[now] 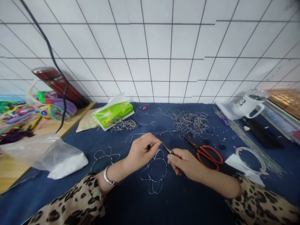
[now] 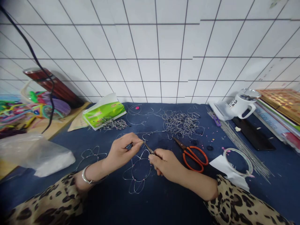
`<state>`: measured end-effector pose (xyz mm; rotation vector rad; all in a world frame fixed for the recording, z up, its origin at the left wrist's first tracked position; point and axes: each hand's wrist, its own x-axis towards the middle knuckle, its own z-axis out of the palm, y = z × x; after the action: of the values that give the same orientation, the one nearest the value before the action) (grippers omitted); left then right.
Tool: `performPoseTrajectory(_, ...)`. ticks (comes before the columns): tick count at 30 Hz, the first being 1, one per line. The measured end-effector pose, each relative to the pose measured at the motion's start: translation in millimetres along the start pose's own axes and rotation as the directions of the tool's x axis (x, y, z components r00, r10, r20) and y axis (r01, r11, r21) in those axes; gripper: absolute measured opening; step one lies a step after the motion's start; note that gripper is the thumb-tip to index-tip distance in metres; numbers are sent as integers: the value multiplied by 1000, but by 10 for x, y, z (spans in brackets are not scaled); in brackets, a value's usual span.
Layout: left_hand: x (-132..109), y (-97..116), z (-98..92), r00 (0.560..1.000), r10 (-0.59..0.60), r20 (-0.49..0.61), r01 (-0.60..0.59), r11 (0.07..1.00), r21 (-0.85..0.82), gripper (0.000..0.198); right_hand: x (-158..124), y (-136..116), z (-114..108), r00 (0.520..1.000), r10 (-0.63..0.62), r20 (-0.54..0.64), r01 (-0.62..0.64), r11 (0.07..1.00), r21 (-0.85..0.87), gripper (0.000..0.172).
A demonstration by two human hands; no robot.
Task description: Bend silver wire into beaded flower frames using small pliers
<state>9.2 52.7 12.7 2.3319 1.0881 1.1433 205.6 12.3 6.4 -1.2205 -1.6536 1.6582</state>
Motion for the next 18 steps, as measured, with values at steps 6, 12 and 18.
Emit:
performPoseTrajectory(6, -14, -11, 5, 1000, 5, -3, -5, 1000, -1, 10, 8, 8, 10, 1000, 12, 6, -12, 1000, 11, 32)
performPoseTrajectory(12, -5, -15, -22, 999, 18, 32, -19, 1000, 14, 11, -7, -20, -5, 1000, -11, 0, 11, 998, -69, 30)
performPoseTrajectory(18, 32, -23, -91, 993, 89, 77, -89, 996, -2, 9, -25, -74, -51, 999, -48, -13, 43, 970, -239, 29)
